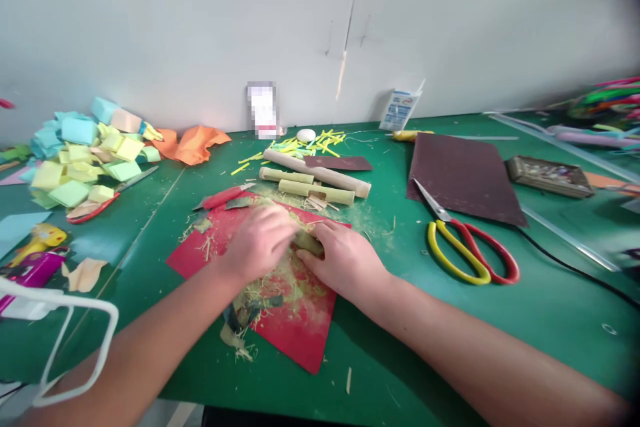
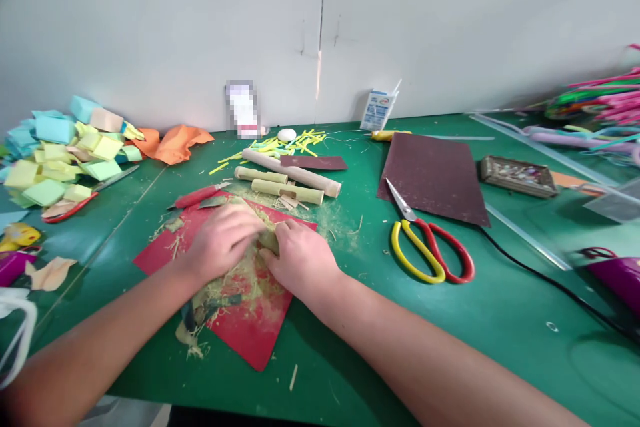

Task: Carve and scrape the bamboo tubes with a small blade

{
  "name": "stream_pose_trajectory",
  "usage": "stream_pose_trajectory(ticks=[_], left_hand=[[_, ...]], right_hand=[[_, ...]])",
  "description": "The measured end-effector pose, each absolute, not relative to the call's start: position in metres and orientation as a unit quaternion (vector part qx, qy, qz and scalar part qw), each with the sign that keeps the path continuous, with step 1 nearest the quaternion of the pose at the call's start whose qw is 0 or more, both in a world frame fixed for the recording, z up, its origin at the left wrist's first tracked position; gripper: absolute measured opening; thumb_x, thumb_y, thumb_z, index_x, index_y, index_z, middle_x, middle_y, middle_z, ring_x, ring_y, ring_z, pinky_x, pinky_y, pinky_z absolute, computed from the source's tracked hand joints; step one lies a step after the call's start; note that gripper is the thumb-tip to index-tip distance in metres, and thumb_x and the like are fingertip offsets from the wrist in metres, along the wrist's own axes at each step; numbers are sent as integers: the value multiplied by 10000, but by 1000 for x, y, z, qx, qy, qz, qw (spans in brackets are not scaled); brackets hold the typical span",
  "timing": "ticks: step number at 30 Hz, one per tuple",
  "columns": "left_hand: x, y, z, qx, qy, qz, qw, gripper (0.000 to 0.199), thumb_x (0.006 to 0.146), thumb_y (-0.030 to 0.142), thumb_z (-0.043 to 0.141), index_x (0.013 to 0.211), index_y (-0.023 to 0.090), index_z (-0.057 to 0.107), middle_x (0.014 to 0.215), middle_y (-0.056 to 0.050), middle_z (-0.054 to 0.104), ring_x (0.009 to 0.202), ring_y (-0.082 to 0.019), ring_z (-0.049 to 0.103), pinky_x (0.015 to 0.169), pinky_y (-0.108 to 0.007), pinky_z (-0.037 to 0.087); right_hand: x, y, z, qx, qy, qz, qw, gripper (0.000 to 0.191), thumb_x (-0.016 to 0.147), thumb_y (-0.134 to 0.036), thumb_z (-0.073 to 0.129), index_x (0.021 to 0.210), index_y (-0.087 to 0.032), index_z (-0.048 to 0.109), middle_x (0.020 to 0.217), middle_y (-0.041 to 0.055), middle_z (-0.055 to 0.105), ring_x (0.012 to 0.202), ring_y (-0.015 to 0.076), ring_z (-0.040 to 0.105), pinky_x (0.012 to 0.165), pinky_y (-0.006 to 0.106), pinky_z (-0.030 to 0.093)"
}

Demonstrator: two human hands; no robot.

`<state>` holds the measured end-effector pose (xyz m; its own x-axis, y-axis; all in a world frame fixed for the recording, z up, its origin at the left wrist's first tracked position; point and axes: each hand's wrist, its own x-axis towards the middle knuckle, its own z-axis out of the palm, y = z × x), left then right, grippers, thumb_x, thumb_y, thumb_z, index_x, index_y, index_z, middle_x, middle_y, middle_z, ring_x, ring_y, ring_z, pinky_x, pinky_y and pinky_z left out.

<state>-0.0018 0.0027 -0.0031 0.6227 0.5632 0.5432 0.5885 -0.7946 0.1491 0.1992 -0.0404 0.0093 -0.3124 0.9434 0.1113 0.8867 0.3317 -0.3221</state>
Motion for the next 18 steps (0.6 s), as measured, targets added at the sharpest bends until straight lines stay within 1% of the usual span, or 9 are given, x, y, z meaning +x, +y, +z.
stream_pose_trajectory(ticks=[4,9,14,18], left_hand=[[-6,9,-3,-863,-370,-336,66,161,898,165,558,972,175,700,955,-53,720,979,-222,583,930,-440,487],[0,-1,-1,-904,-305,-298,5,210,898,147,542,1048,190,683,1031,-62,695,1041,-217,573,941,-406,496],[-8,6,-2,-863,-369,-340,64,183,903,161,543,989,195,701,969,-53,720,997,-229,577,938,-471,482],[-6,6,-3,-899,-309,-310,0,204,903,157,543,1042,188,690,1030,-68,706,1045,-219,580,933,-435,495]], right_hand=[[199,-41,9,-575,-800,96,138,224,808,-402,622,768,-200,535,853,34,634,764,181,593,606,292,354],[199,-40,10,-571,-803,98,141,182,816,-367,607,781,-199,544,865,36,641,792,185,599,633,292,371],[199,-40,11,-581,-795,99,143,238,800,-407,618,722,-210,510,833,26,635,766,184,595,604,292,356],[199,-41,11,-578,-799,96,135,209,807,-383,606,738,-208,514,835,29,639,771,183,596,605,292,350]])
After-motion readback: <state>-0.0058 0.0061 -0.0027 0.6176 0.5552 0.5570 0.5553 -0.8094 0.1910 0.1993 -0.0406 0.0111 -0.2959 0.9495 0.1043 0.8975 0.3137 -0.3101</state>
